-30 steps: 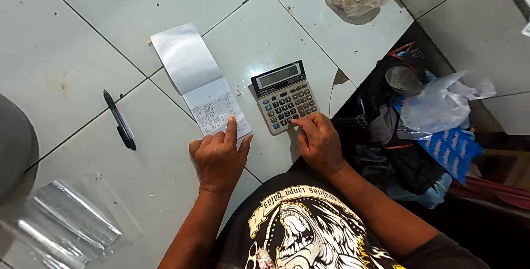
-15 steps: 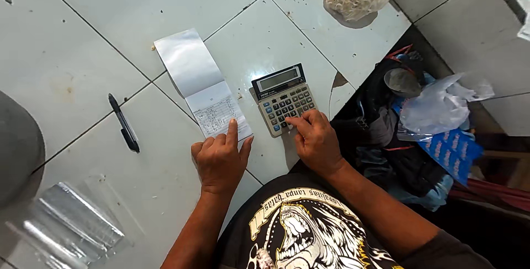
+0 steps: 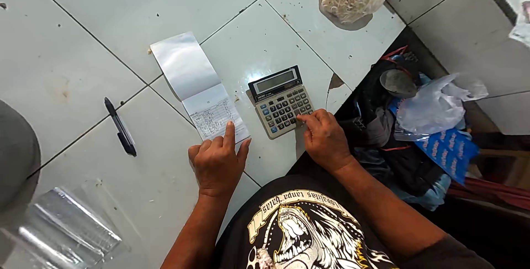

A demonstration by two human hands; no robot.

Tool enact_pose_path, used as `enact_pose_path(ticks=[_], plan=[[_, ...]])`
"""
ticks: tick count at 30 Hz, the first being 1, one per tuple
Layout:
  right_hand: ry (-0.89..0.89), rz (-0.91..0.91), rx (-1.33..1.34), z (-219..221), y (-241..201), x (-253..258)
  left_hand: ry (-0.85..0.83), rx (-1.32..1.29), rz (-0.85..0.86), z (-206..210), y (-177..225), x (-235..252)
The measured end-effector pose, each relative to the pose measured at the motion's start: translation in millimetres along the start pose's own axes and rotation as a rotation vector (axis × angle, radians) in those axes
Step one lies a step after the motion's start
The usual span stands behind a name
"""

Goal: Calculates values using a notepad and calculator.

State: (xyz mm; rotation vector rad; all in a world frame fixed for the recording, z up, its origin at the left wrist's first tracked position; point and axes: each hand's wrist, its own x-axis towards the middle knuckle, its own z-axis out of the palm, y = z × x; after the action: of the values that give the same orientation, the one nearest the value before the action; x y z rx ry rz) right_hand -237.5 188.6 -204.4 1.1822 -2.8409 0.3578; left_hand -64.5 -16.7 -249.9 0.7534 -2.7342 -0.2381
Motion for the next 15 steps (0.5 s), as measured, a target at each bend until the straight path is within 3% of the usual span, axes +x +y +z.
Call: enact_pose_path(ticks=[7, 10, 15], plan=[[0.178, -0.118, 0.284, 11.1, 10.7, -20.0, 0.003, 0.013, -0.013, -2.3, 0.4, -0.1], [0.051, -0.216, 0.403, 27.6, 15.1, -40.5, 0.0, 0.007, -0.011, -2.4, 0.1, 0.1], [-0.018, -0.22, 0.298, 38.2, 8.1, -49.3, 0.016, -0.003, -0.008, -2.3, 0.6, 0.1]])
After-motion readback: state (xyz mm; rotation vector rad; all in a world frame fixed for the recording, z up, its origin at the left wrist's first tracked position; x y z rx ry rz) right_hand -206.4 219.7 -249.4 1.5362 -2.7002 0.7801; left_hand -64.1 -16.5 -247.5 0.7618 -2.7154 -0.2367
